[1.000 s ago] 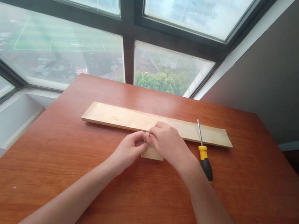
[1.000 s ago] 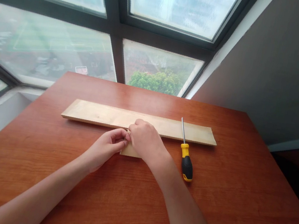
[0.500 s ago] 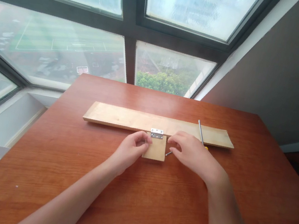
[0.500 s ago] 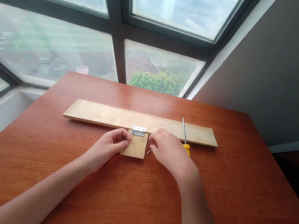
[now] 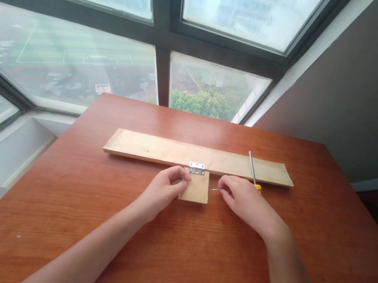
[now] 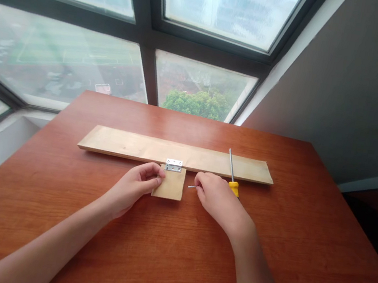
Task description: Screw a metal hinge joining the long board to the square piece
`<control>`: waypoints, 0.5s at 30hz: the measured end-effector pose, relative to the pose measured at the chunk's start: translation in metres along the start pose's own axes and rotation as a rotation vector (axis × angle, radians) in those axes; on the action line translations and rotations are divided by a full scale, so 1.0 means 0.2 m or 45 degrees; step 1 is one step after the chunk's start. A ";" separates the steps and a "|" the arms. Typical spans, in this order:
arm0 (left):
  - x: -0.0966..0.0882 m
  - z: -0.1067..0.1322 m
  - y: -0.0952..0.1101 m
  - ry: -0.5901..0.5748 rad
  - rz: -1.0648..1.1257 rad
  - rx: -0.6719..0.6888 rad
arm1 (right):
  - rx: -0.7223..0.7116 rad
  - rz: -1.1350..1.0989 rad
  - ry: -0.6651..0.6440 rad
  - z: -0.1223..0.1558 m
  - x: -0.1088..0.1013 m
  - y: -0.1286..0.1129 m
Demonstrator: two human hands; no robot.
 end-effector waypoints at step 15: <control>0.00 0.01 0.01 0.002 0.027 -0.015 | -0.137 -0.091 0.326 -0.18 -0.01 -0.16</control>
Point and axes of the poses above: each hand's wrist, its own z-axis away from the middle knuckle, its own x-axis out of the palm, y = z × x, the point moved 2 cm from there along -z, towards the middle knuckle, and after that the axes turned 15 degrees about y, right-handed, at the moved point
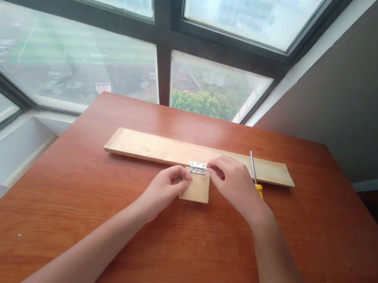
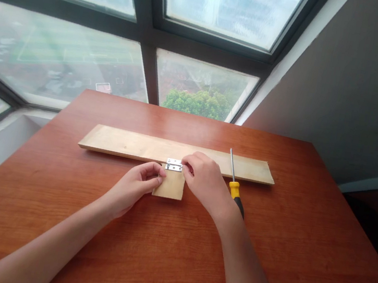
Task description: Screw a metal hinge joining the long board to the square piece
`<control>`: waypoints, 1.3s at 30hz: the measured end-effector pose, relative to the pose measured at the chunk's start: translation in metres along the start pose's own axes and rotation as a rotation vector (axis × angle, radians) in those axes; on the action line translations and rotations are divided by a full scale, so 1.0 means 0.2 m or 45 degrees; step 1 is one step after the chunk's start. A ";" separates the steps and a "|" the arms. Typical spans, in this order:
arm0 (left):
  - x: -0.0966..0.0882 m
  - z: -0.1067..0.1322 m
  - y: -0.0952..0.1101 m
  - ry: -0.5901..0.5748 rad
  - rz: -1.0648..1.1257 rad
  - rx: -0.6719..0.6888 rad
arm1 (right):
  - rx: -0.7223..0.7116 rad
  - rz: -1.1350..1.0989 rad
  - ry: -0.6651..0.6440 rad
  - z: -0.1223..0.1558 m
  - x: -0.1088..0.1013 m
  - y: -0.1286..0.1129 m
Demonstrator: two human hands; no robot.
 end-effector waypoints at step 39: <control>0.00 0.00 0.00 0.002 0.033 -0.020 | 0.167 0.325 0.079 0.13 -0.14 0.15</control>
Point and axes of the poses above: each hand's wrist, its own z-axis away from the middle knuckle, its own x-axis out of the palm, y = z × x, the point moved 2 cm from there along -z, towards the middle knuckle, and after that the axes turned 15 degrees about y, right-handed, at the moved point
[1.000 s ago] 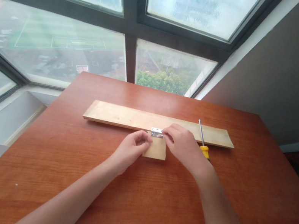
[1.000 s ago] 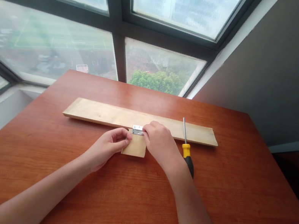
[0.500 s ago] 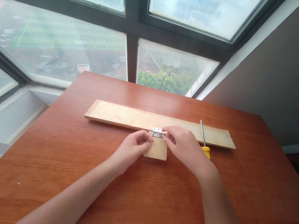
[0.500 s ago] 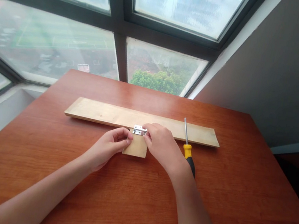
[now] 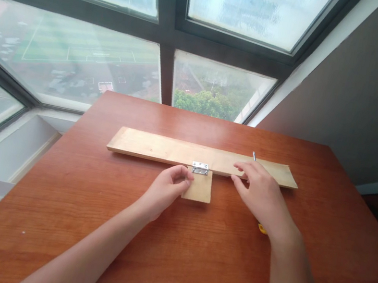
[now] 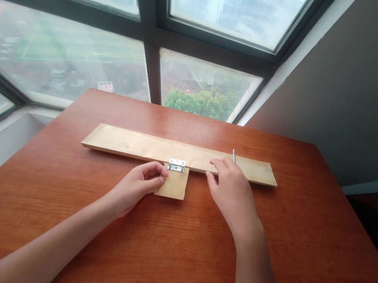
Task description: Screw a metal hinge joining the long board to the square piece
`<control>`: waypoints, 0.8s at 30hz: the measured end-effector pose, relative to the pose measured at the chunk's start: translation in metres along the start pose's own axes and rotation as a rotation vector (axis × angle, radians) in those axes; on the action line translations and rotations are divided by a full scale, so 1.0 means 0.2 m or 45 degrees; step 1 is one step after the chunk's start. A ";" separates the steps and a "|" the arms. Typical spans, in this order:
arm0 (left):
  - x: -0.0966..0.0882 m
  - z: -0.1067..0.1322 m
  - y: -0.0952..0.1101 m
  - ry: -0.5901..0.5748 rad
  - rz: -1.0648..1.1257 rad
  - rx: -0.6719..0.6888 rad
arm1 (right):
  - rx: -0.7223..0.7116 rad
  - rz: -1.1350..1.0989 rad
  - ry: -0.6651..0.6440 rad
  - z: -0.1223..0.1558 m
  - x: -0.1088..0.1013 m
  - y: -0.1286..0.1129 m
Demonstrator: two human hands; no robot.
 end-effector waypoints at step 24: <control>0.00 0.00 -0.01 0.019 0.006 -0.003 | 0.331 -0.009 0.543 0.35 -0.25 0.16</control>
Point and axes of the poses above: each hand's wrist, its own z-axis away from the middle knuckle, its own x-axis out of the palm, y = z × x, the point moved 2 cm from there along -z, towards the middle knuckle, and after that the axes turned 15 degrees about y, right-handed, at the moved point
